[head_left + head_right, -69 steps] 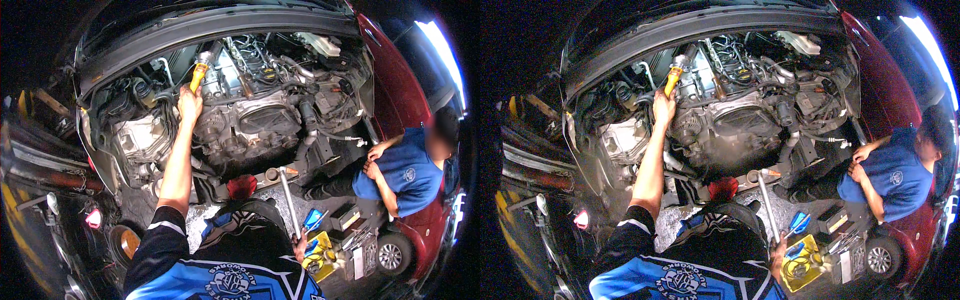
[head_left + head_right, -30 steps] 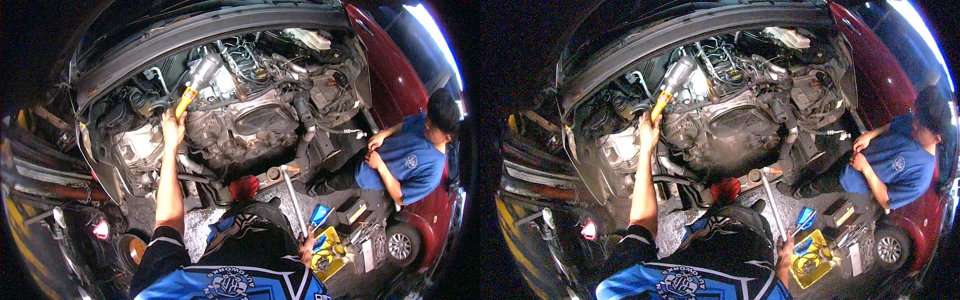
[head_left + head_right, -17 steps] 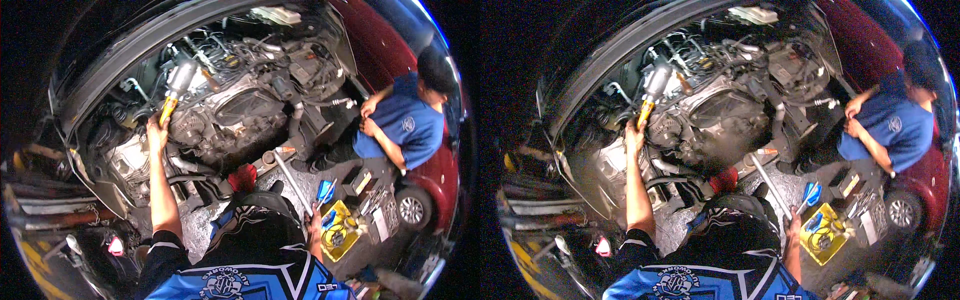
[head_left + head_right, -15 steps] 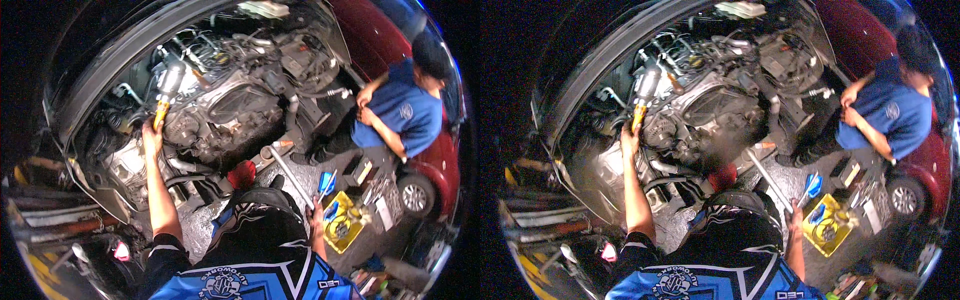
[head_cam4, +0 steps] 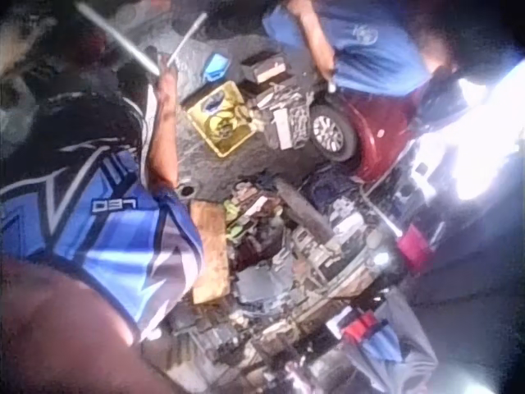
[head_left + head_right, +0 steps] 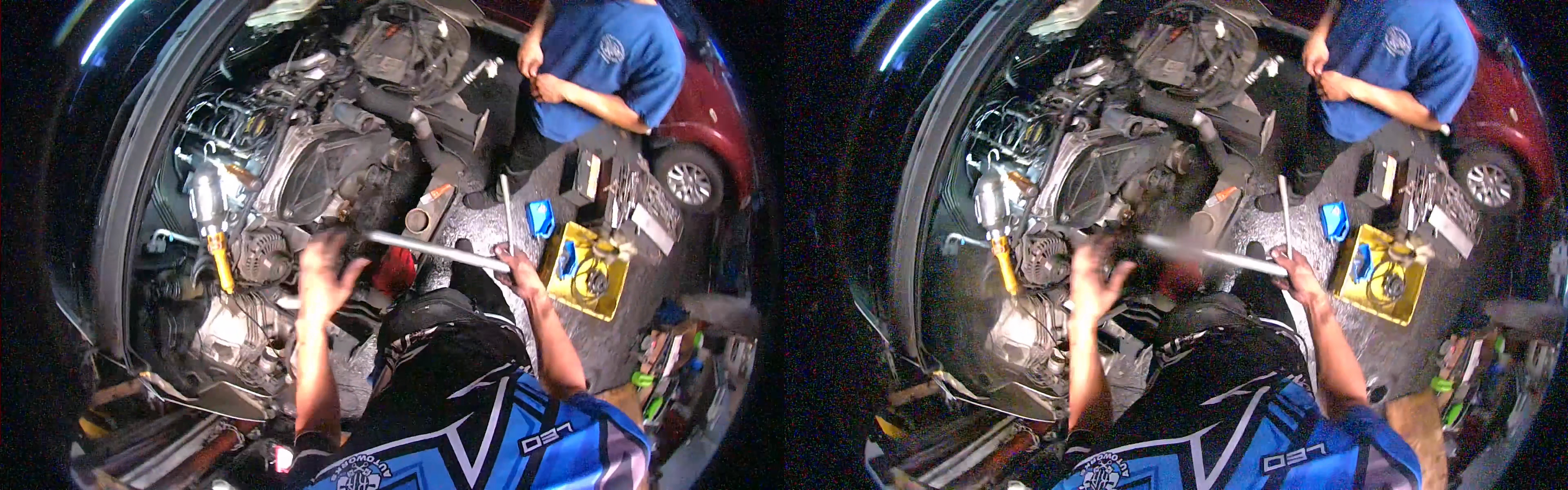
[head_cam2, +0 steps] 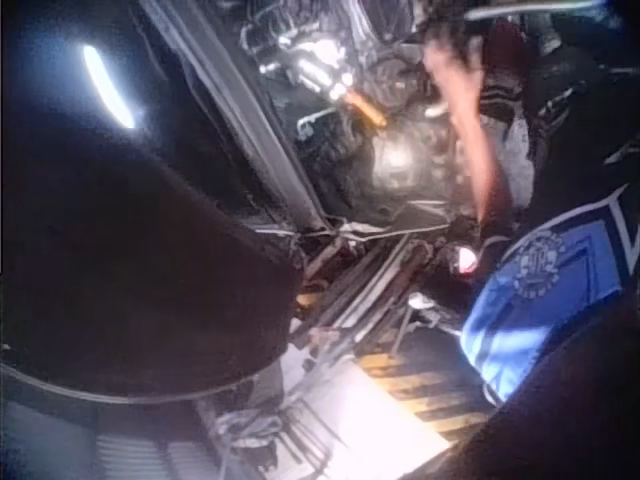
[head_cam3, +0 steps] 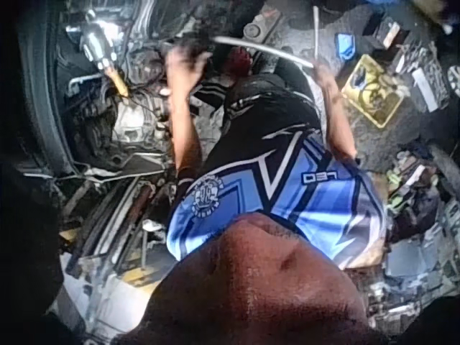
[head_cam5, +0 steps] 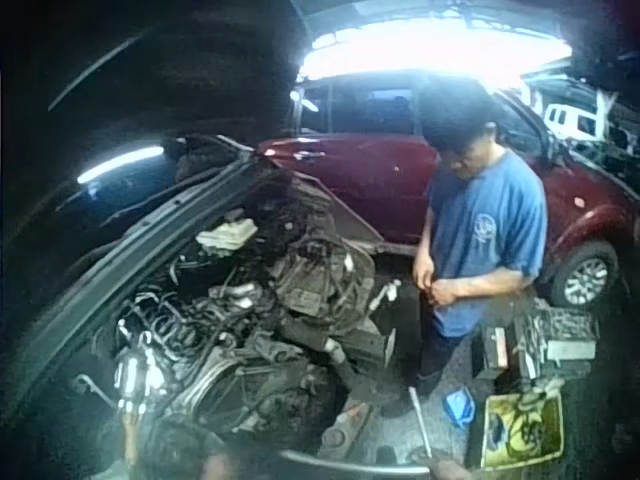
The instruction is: The person selects a wrench and an extension bar from a toolbox, attaches them together, and uses them to loosen and tighten bolts on an engine component while holding a flashlight.
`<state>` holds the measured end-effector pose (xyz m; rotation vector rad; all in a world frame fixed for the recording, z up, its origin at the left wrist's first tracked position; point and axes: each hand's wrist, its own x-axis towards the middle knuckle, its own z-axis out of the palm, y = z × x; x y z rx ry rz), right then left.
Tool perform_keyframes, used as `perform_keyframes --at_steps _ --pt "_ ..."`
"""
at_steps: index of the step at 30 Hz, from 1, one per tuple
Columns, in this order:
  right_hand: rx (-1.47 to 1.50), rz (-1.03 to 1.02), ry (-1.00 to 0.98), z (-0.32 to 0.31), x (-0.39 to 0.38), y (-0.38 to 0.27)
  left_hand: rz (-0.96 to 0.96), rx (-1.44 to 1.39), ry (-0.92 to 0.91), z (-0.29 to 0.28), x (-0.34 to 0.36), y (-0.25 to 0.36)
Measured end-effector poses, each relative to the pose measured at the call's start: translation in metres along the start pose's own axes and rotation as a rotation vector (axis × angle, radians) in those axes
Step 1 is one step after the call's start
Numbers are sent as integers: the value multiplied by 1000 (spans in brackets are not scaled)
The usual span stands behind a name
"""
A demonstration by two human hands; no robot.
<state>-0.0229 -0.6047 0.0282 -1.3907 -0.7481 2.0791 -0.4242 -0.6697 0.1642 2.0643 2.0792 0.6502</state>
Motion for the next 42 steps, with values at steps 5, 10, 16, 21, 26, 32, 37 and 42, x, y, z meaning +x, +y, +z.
perform_keyframes --at_steps 5,10,16,21,26,32,37,42 --pt "-40 103 -133 33 38 -30 -5 204 -531 63 12 13" --pt "-322 47 -209 40 109 -53 -138 143 -444 79 13 7" --pt "-631 -171 -139 64 201 -97 -433 143 -463 96 29 28" --pt "-504 -269 -153 69 278 -126 -549 246 -431 107 73 54" --pt "-439 -3 -381 88 305 -150 -604 281 -367 97 90 75" --pt "-289 -163 -703 52 360 -74 -539 312 -420 53 130 97" --pt "-50 237 -535 102 309 -112 -220 854 -511 22 210 163" --pt "-238 -79 -565 71 352 -90 -187 663 -567 41 191 132"
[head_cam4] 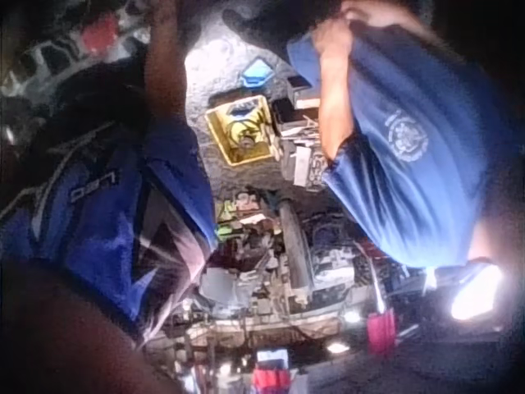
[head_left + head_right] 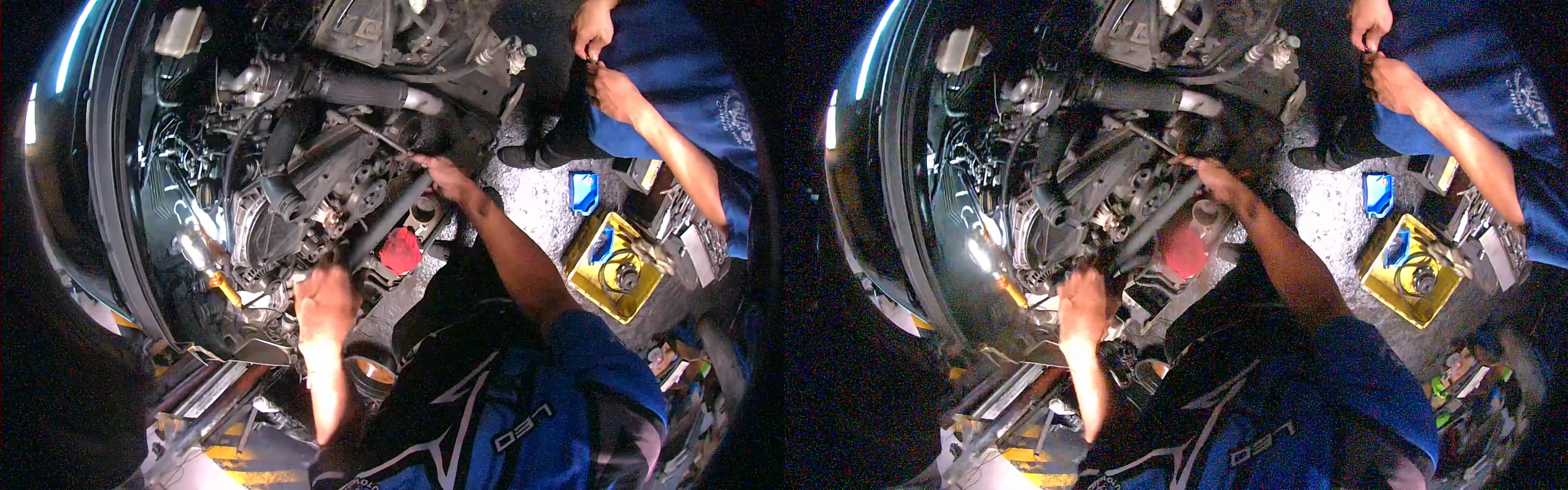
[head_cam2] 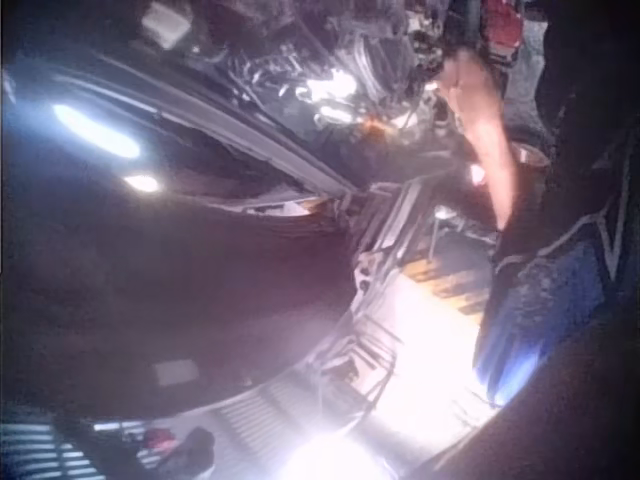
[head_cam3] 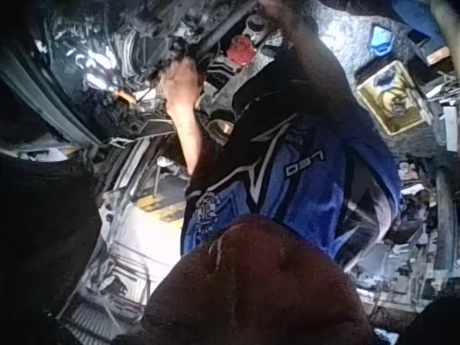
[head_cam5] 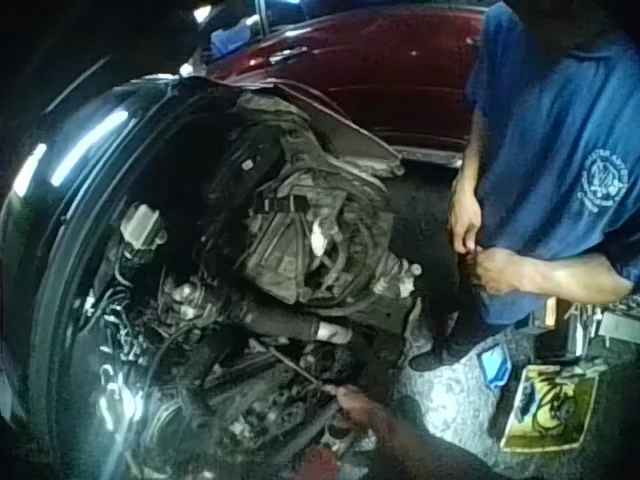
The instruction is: The person selects a wrench and an extension bar from a toolbox, attaches them together, and uses them to loosen and tighten bolts on an engine component while holding a flashlight.
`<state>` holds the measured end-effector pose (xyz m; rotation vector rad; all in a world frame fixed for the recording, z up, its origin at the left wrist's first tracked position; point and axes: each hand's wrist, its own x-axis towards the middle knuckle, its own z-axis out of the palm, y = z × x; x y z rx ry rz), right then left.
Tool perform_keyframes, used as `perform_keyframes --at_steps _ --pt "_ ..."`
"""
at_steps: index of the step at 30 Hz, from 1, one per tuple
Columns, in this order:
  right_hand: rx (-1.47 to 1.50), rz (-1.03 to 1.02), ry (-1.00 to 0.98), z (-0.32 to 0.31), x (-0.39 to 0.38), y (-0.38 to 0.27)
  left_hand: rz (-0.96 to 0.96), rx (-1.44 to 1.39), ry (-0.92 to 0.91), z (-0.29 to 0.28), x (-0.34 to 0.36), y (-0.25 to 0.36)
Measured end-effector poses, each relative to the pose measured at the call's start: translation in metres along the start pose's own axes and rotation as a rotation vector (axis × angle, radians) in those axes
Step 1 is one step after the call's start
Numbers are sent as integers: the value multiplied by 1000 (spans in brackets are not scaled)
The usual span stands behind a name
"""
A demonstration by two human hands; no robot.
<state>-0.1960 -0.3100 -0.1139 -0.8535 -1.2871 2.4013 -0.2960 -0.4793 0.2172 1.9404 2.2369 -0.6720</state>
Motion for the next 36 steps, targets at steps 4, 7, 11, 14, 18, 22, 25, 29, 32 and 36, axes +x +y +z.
perform_keyframes --at_steps 4,7,11,14,18,22,25,29,32,36 --pt "-465 35 249 18 17 -16 -168 -693 -5 207 -34 -27" --pt "-651 -314 383 32 14 25 -249 -841 -231 294 -37 -4" --pt "-493 -181 423 26 -7 13 -197 -926 -162 286 -26 26" --pt "-295 -81 371 9 -34 -10 -288 -869 -251 218 -16 33" --pt "-149 -174 407 -1 -34 31 -291 -773 -206 198 -18 25" --pt "-883 -550 485 -1 -21 102 -233 -745 -287 189 -24 16" --pt "171 -202 235 11 -15 147 -45 -613 -354 192 -32 4" --pt "-213 -666 401 15 -20 127 31 -484 -427 209 -56 -10" --pt "-626 -433 349 11 -26 114 -381 -611 -604 207 -44 6" --pt "-189 -155 262 22 -29 100 -166 -542 -585 222 -57 -9"
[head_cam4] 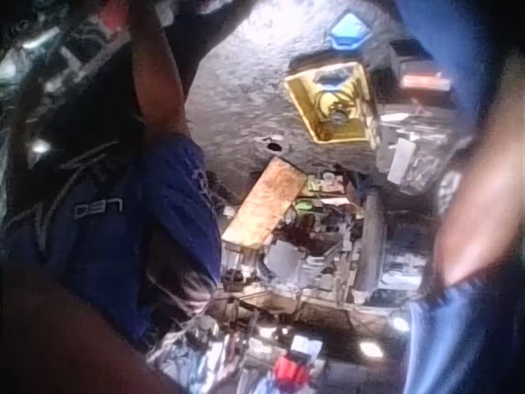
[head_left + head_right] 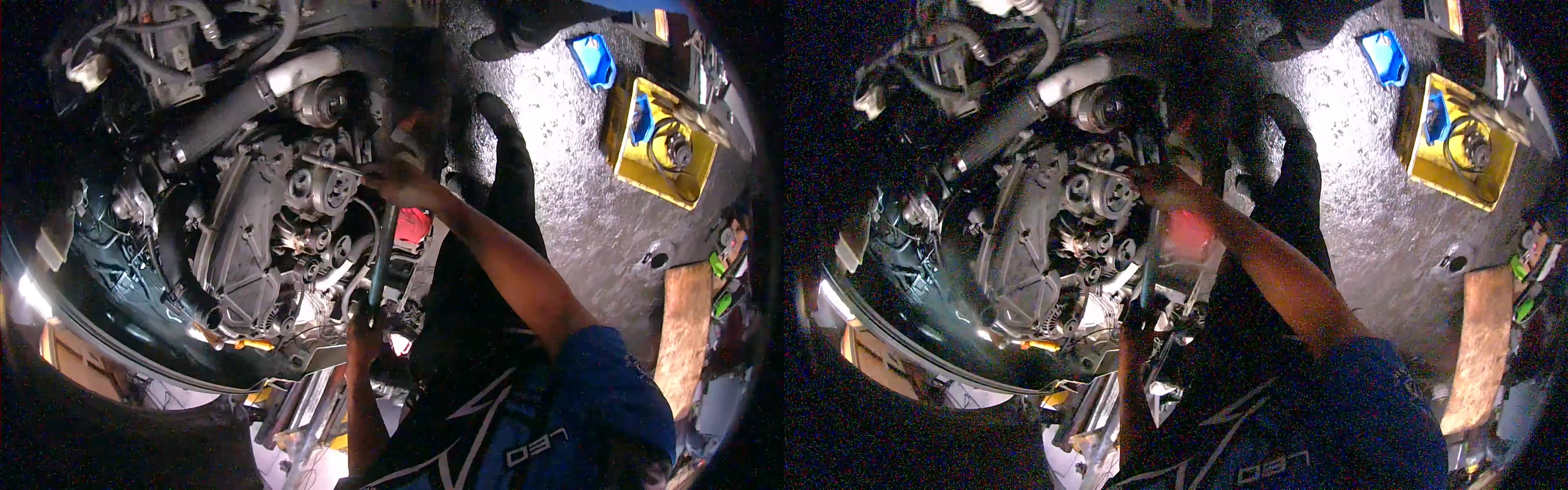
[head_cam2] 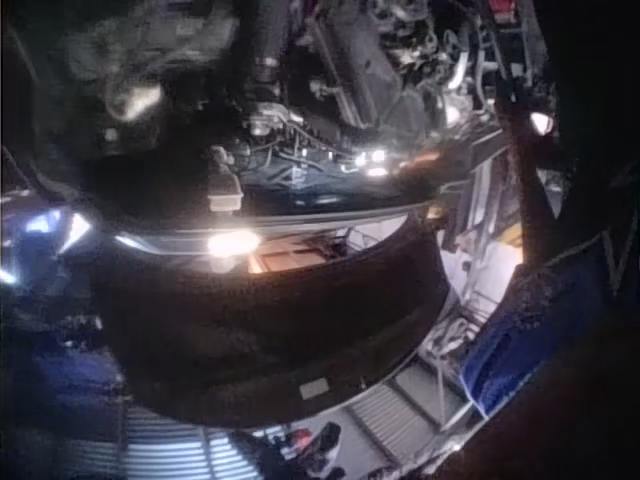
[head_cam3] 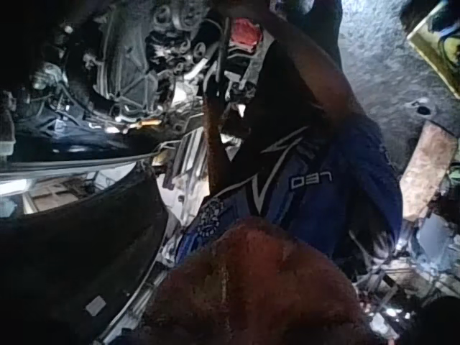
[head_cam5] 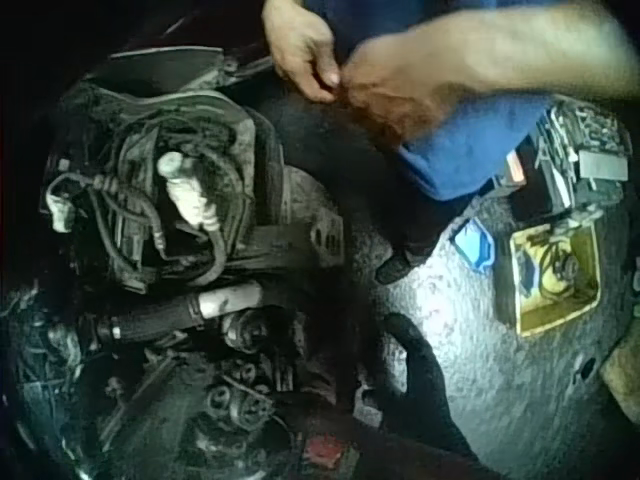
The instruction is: The person selects a wrench and an extension bar from a toolbox, attaches them together, and uses them to loosen and tighten bolts on an engine component while holding a flashlight.
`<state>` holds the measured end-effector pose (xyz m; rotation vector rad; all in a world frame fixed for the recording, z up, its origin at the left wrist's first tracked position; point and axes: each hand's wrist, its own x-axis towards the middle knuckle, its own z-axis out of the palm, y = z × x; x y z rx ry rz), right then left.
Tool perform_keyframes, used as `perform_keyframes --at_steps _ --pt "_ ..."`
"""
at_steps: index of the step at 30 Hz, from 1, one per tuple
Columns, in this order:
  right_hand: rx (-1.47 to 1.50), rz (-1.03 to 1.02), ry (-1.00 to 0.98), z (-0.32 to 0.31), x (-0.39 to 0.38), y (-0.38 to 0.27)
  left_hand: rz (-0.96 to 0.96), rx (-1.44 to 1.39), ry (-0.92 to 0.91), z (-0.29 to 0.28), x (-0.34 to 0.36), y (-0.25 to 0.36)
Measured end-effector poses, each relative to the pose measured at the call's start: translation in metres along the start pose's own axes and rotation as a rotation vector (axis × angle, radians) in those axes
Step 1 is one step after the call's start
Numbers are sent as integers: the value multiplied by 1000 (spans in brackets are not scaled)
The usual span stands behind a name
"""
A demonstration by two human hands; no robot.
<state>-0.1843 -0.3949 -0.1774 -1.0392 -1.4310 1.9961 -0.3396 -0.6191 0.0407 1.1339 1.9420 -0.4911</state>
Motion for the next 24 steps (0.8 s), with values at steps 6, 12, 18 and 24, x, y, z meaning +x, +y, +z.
perform_keyframes --at_steps 6,12,18,24 --pt "-23 -26 35 4 18 17 -197 -135 0 -24 12 73" --pt "64 102 -27 -1 22 4 -201 88 93 -27 13 58" --pt "363 190 -65 8 40 28 -233 22 -8 -38 21 76" --pt "-467 -250 -40 4 60 39 -207 51 11 -46 26 97"
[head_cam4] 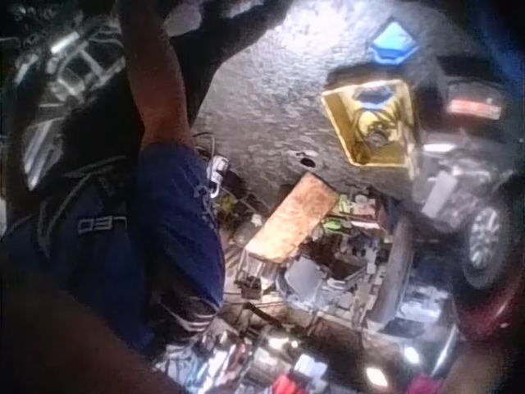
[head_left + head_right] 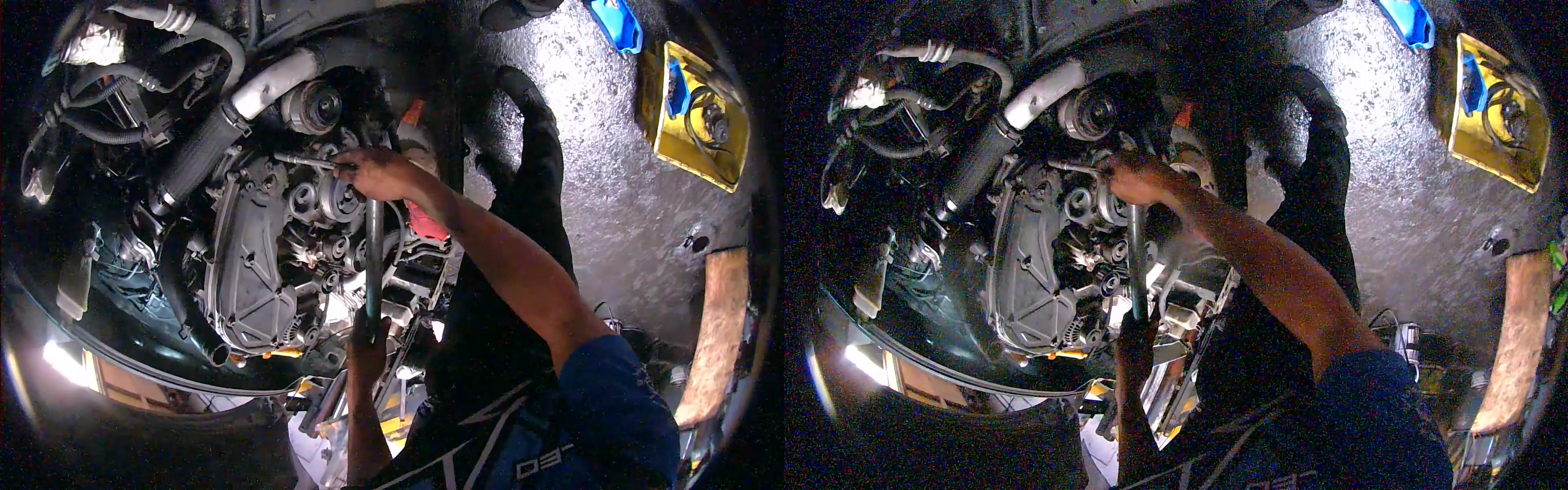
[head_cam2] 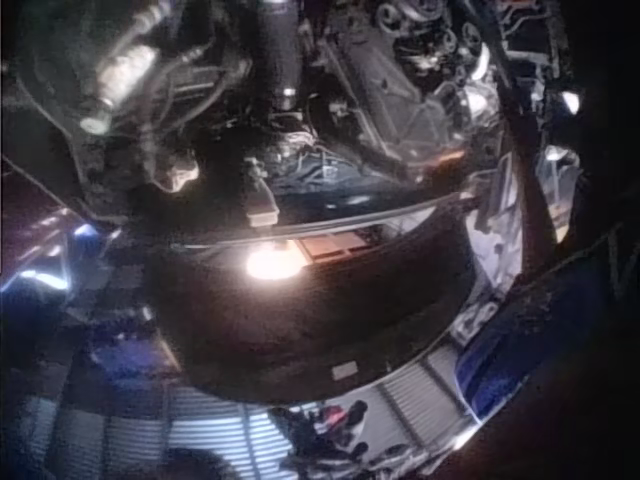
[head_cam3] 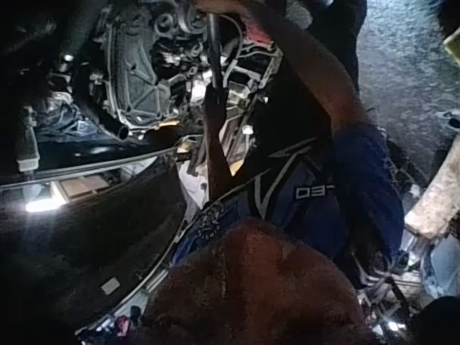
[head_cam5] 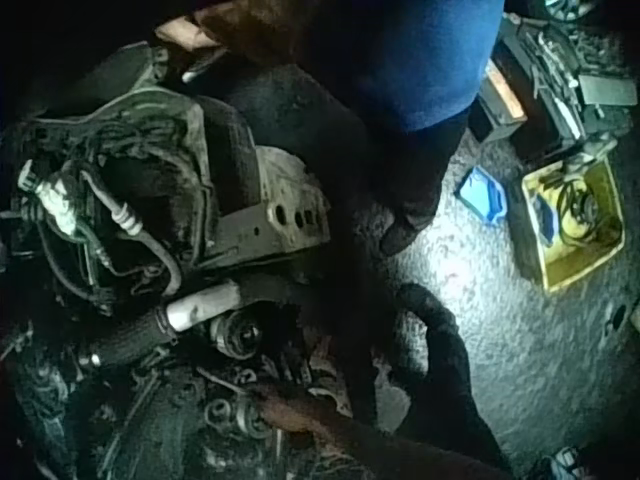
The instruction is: The person selects a wrench and an extension bar from a toolbox, attaches them together, and uses them to loosen and tighten bolts on an engine component while holding a flashlight.
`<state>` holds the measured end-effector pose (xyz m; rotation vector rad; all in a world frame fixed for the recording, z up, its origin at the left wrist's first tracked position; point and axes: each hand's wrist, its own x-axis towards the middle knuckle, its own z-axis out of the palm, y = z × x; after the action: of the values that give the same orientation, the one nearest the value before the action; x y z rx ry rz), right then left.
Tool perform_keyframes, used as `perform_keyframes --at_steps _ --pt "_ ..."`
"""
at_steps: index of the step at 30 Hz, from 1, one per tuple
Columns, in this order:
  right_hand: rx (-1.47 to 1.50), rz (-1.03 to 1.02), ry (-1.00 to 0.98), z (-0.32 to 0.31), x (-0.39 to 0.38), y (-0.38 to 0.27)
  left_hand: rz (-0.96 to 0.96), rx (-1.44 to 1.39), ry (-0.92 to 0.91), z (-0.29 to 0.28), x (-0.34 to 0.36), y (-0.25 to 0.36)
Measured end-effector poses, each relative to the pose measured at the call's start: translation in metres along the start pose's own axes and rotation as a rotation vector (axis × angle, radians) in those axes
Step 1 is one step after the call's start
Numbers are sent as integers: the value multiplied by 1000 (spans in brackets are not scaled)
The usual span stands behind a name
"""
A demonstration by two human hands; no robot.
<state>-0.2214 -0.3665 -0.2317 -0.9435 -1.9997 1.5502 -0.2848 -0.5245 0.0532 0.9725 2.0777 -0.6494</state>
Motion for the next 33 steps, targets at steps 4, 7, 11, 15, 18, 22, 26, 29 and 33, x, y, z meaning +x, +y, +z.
perform_keyframes --at_steps 4,7,11,15,18,22,26,29,33 --pt "340 76 -71 -31 14 -33 60 137 -62 -14 -20 -1" --pt "544 186 -127 -31 14 -28 119 259 -37 -37 -32 18" --pt "726 161 11 -12 12 -11 474 601 -42 -86 -58 76" --pt "238 203 -407 -51 34 -57 53 229 -41 -72 -58 37" --pt "130 126 -151 -42 9 -38 26 184 -144 -39 -22 7" --pt "522 168 261 -35 -42 -32 -14 -46 -24 -13 -19 -8" --pt "594 105 177 -24 -93 -3 158 -72 59 12 -18 -27" --pt "930 456 160 -60 -132 -57 231 20 135 44 -23 -75" --pt "750 627 68 -65 -175 -80 328 -89 182 74 -27 -96"
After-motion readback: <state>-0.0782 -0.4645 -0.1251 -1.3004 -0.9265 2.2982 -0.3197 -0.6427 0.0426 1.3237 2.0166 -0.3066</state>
